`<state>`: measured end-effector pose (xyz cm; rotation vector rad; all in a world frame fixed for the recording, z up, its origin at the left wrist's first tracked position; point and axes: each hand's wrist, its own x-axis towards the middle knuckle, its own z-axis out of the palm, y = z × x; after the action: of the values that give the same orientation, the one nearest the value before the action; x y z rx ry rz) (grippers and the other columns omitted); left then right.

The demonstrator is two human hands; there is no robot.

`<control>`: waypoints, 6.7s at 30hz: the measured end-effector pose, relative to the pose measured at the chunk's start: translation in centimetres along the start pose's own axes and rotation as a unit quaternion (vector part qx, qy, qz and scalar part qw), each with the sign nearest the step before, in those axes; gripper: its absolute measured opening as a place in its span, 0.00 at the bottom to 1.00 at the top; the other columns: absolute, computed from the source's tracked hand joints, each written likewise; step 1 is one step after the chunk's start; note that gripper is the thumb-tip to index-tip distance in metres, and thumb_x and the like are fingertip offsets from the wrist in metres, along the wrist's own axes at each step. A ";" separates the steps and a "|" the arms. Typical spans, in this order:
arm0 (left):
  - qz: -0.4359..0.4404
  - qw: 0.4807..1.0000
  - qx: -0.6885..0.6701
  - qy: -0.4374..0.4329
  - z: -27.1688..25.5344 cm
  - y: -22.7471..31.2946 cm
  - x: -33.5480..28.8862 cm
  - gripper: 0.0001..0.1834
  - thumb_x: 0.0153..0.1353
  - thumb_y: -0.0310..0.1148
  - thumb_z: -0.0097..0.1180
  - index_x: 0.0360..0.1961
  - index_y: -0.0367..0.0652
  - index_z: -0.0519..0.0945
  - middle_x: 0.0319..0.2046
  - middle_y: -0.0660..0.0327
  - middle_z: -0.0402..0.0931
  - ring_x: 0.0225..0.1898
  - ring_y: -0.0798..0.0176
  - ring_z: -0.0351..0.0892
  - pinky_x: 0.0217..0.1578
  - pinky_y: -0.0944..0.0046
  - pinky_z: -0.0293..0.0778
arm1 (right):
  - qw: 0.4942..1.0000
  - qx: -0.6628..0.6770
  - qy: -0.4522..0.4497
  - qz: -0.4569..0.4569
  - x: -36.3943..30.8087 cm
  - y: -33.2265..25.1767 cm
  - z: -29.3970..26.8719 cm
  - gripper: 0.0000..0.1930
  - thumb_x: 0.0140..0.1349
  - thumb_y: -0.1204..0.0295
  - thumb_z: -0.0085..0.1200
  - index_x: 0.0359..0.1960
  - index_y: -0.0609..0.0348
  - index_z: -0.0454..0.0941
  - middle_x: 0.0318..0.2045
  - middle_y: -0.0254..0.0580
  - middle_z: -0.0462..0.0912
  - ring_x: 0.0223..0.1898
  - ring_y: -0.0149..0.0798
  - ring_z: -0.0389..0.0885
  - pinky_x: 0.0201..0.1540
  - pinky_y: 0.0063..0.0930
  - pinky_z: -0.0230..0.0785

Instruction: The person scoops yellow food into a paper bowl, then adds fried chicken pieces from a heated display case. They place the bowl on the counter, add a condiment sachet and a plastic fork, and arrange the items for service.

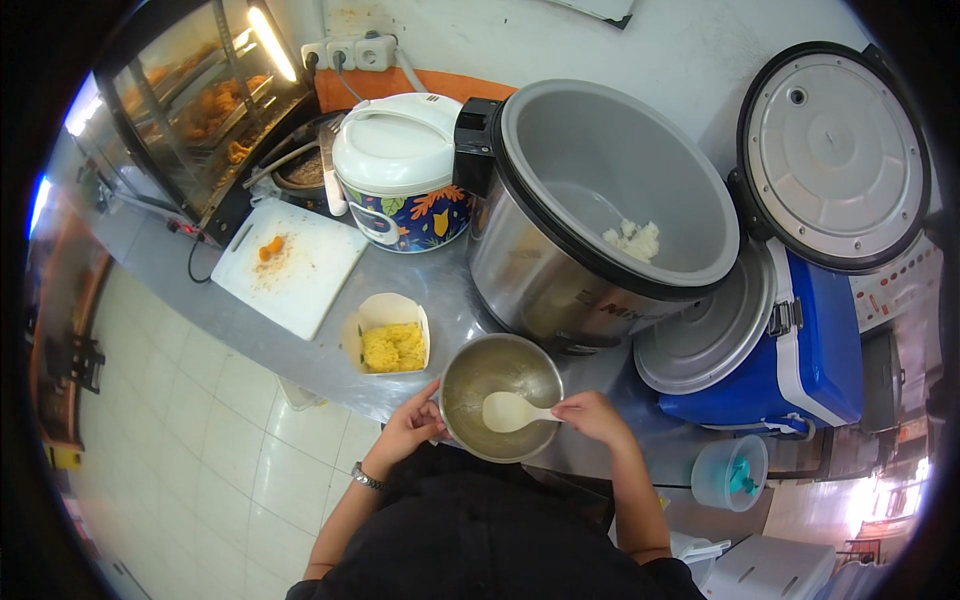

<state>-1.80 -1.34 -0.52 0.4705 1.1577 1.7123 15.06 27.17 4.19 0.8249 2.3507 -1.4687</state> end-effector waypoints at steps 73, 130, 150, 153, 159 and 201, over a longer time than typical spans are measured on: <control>0.033 0.996 -0.071 -0.041 1.2 0.8 -0.3 0.45 0.49 0.08 0.52 0.68 0.43 0.51 0.33 0.67 0.60 0.37 0.67 0.75 0.42 0.62 0.77 | 0.949 0.291 -0.085 0.082 -1.9 -3.0 1.2 0.13 0.61 0.64 0.55 0.39 0.60 0.80 0.17 0.23 0.68 0.17 0.17 0.59 0.18 0.13 0.46; 0.156 0.872 0.462 -0.043 5.2 9.3 3.1 0.47 0.46 0.16 0.51 0.67 0.41 0.45 0.30 0.61 0.76 0.25 0.64 0.73 0.31 0.67 0.71 | 0.968 0.150 0.172 -0.106 -7.0 -3.7 1.3 0.12 0.62 0.69 0.53 0.40 0.66 0.79 0.23 0.35 0.79 0.24 0.24 0.73 0.29 0.19 0.66; 0.176 0.923 0.342 0.006 3.0 7.3 3.1 0.42 0.44 0.10 0.53 0.62 0.42 0.51 0.33 0.64 0.59 0.30 0.71 0.66 0.32 0.73 0.69 | 0.958 -0.038 0.193 -0.210 -6.9 -4.7 2.0 0.10 0.58 0.68 0.54 0.39 0.54 0.81 0.28 0.46 0.81 0.28 0.46 0.79 0.30 0.32 0.69; 0.170 0.932 0.320 0.015 2.9 7.2 2.8 0.44 0.45 0.11 0.54 0.63 0.42 0.50 0.33 0.63 0.59 0.28 0.73 0.66 0.32 0.74 0.69 | 0.960 -0.009 0.234 -0.157 -7.2 -4.2 1.4 0.09 0.57 0.67 0.55 0.37 0.54 0.82 0.26 0.44 0.81 0.25 0.47 0.78 0.28 0.33 0.69; 0.133 0.954 0.265 0.046 2.9 7.3 2.3 0.50 0.45 0.12 0.54 0.67 0.44 0.43 0.44 0.58 0.66 0.25 0.76 0.67 0.32 0.75 0.69 | 0.918 -0.202 0.319 -0.119 -8.0 -4.3 2.0 0.08 0.57 0.67 0.53 0.36 0.53 0.80 0.25 0.43 0.81 0.24 0.49 0.79 0.27 0.37 0.70; 0.055 0.991 0.116 0.030 0.6 5.3 2.1 0.54 0.43 0.08 0.53 0.69 0.50 0.42 0.60 0.50 0.61 0.25 0.78 0.68 0.26 0.78 0.68 | 0.977 0.157 0.134 -0.056 -1.0 0.2 9.1 0.15 0.61 0.65 0.53 0.38 0.67 0.80 0.27 0.47 0.83 0.28 0.36 0.80 0.34 0.27 0.70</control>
<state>-4.99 0.45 3.89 0.6385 1.4054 1.7030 15.20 18.91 0.31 1.0400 2.4199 -1.9198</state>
